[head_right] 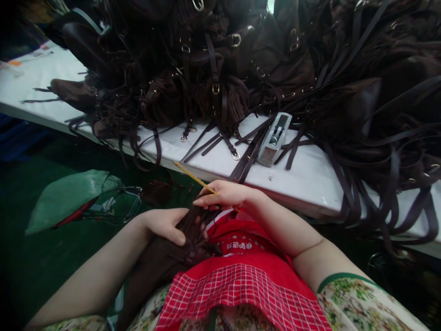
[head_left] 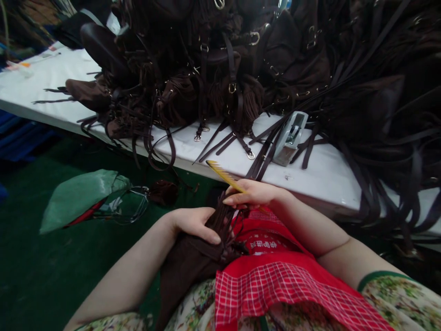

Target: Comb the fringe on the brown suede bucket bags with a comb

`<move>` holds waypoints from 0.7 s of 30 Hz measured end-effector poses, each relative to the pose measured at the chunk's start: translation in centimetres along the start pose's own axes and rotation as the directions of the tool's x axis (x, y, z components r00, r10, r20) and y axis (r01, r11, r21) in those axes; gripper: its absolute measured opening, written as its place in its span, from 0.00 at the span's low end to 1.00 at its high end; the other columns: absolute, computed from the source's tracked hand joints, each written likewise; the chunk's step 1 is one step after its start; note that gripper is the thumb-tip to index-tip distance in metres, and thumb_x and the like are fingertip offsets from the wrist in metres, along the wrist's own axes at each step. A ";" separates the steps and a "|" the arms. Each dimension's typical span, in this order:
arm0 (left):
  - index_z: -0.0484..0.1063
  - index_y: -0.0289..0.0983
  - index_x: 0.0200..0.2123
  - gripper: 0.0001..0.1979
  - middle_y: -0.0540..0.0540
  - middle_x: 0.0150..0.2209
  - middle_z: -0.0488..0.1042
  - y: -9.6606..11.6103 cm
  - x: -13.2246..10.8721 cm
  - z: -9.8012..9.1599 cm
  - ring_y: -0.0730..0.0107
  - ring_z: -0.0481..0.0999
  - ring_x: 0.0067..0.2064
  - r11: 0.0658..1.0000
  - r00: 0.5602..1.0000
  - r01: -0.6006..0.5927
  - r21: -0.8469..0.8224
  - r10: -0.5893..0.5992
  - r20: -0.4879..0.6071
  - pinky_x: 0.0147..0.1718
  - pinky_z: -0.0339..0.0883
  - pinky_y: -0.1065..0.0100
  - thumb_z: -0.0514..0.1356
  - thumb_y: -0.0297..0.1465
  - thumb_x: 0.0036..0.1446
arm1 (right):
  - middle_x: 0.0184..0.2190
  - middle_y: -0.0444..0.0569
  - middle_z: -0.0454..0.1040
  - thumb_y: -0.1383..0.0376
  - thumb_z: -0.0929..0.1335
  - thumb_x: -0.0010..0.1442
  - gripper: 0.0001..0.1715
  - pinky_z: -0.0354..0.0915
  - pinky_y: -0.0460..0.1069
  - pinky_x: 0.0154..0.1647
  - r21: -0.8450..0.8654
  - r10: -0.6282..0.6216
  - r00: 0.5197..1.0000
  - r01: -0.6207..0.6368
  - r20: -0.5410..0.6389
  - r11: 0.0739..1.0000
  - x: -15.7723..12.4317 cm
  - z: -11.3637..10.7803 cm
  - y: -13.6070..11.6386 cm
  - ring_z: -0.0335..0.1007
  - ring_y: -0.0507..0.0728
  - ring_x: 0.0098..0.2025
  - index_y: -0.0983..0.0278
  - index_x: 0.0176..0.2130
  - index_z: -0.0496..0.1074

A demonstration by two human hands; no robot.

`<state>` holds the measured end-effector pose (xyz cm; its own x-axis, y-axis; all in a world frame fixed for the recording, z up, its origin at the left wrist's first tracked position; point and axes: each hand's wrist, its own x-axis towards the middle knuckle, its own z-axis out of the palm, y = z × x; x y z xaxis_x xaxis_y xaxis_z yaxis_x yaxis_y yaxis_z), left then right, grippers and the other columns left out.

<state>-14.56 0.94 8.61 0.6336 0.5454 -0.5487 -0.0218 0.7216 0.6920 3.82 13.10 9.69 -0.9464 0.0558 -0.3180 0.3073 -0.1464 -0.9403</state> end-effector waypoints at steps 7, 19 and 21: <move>0.79 0.29 0.31 0.12 0.41 0.29 0.78 -4.4 3.5 2.2 0.65 0.76 0.30 0.982 0.993 -0.108 -0.157 0.100 -0.057 0.34 0.69 0.68 0.63 0.33 0.47 | 0.16 0.35 0.60 0.52 0.72 0.49 0.21 0.45 0.40 0.12 -0.090 0.143 0.978 -0.131 0.151 0.987 2.2 -2.5 4.1 0.49 0.43 0.14 0.68 0.27 0.68; 0.74 0.32 0.26 0.12 0.48 0.26 0.73 -7.8 1.7 1.9 0.70 0.71 0.28 0.863 0.736 -0.438 -0.251 0.184 -0.652 0.30 0.65 0.72 0.64 0.37 0.49 | 0.37 0.49 0.77 0.61 0.71 0.52 0.17 0.67 0.47 0.43 -0.180 -0.136 0.989 0.123 -0.061 0.976 -0.1 1.0 3.8 0.72 0.54 0.39 0.68 0.41 0.74; 0.73 0.32 0.26 0.12 0.48 0.25 0.73 -7.8 1.7 2.1 0.70 0.71 0.28 0.858 0.737 -0.430 -0.281 0.154 -0.658 0.30 0.65 0.72 0.65 0.37 0.47 | 0.35 0.48 0.76 0.62 0.72 0.51 0.17 0.67 0.46 0.39 -0.074 -0.080 0.997 0.080 0.007 0.994 0.3 2.5 4.6 0.71 0.53 0.36 0.69 0.40 0.74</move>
<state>-11.68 -4.67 3.32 -0.0449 0.7938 -0.6065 -0.5087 0.5043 0.6978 4.72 9.96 5.63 -0.9686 0.0608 -0.2411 0.2370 -0.0680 -0.9691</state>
